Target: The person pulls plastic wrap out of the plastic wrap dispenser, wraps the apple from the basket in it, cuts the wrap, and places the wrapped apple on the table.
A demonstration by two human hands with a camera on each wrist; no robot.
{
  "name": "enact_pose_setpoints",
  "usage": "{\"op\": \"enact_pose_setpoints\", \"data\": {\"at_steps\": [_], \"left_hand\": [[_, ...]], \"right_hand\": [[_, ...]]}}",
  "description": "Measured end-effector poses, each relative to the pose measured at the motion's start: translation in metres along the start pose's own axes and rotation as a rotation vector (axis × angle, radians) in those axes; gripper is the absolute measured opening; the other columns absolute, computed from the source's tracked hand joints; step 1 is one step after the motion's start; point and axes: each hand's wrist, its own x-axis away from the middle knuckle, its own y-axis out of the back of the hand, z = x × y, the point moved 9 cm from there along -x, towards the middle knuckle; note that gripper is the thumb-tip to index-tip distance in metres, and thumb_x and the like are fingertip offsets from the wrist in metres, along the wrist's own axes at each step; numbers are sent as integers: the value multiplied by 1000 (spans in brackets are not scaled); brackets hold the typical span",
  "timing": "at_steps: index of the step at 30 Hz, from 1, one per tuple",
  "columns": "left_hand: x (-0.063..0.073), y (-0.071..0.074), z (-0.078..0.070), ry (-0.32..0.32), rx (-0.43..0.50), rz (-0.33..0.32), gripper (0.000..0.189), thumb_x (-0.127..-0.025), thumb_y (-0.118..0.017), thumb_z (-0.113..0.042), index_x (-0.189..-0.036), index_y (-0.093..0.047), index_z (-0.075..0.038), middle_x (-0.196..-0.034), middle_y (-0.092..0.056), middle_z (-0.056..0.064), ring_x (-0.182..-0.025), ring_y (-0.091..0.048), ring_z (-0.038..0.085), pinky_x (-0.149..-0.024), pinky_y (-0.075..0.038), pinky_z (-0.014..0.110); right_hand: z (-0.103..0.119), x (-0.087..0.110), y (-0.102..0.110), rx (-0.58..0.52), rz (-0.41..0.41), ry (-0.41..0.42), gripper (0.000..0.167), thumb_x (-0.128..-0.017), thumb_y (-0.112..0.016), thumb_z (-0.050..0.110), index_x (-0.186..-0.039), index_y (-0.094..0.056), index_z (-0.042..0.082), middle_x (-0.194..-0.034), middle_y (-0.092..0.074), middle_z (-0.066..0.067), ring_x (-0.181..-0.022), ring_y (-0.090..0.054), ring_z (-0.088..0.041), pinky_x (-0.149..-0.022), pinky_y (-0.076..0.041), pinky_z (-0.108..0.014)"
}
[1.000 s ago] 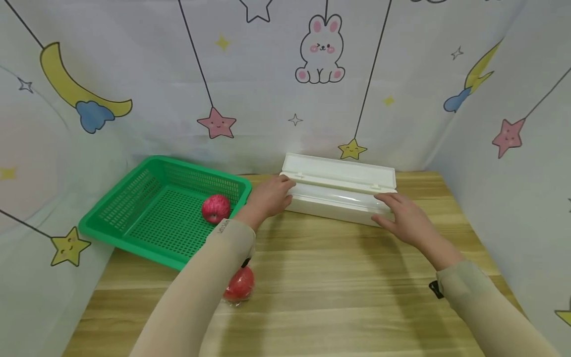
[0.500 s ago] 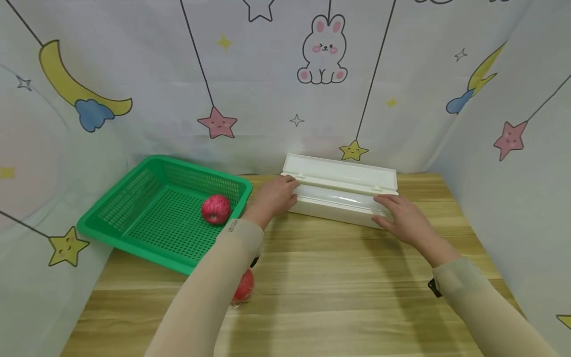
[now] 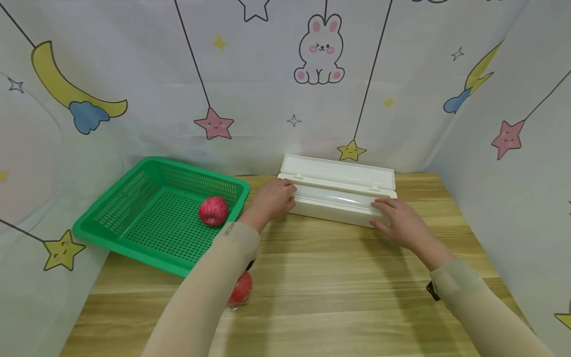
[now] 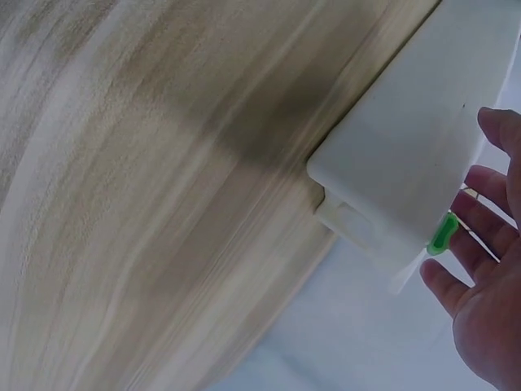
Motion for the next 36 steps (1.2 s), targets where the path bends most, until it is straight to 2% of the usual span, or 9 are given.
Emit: {"op": "enact_pose_setpoints", "data": {"at_steps": [5, 13, 20, 28, 36], "left_hand": [[2, 1, 0, -14, -22, -9, 19, -103, -59, -10, -111, -76, -6, -123, -73, 10, -108, -68, 29, -95, -57, 42], [4, 0, 3, -4, -52, 14, 21, -108, -61, -16, -120, -76, -8, -127, -71, 9, -114, -67, 29, -103, -56, 43], [4, -1, 3, -2, -73, 30, 21, -109, -63, -16, -124, -75, -9, -127, -73, 9, -112, -69, 29, -101, -57, 44], [0, -2, 2, -17, -106, 29, 17, -109, -61, -9, -115, -77, -9, -118, -75, 9, -107, -71, 28, -99, -58, 43], [-3, 0, -2, -62, -204, 12, 21, -100, -68, 6, -113, -74, -8, -111, -76, 9, -104, -72, 27, -100, -58, 41]], "right_hand": [[2, 1, -2, 18, -7, 3, 47, -98, -79, 23, -136, -68, -3, -137, -65, -26, -126, -60, -50, -107, -48, -67], [9, 5, 1, 32, -93, 66, 45, -93, -85, 18, -130, -71, -3, -127, -69, -22, -116, -64, -45, -100, -53, -62], [7, 5, -1, 26, -69, 32, 45, -95, -83, 19, -132, -70, -3, -126, -68, -22, -116, -63, -44, -101, -53, -61], [5, 6, -2, 18, -65, 27, 45, -94, -83, 19, -131, -70, -2, -124, -69, -22, -114, -64, -44, -99, -53, -61], [2, 3, 1, 11, -85, 33, 44, -94, -83, 18, -131, -70, -2, -123, -70, -22, -113, -65, -44, -98, -54, -62]]}}
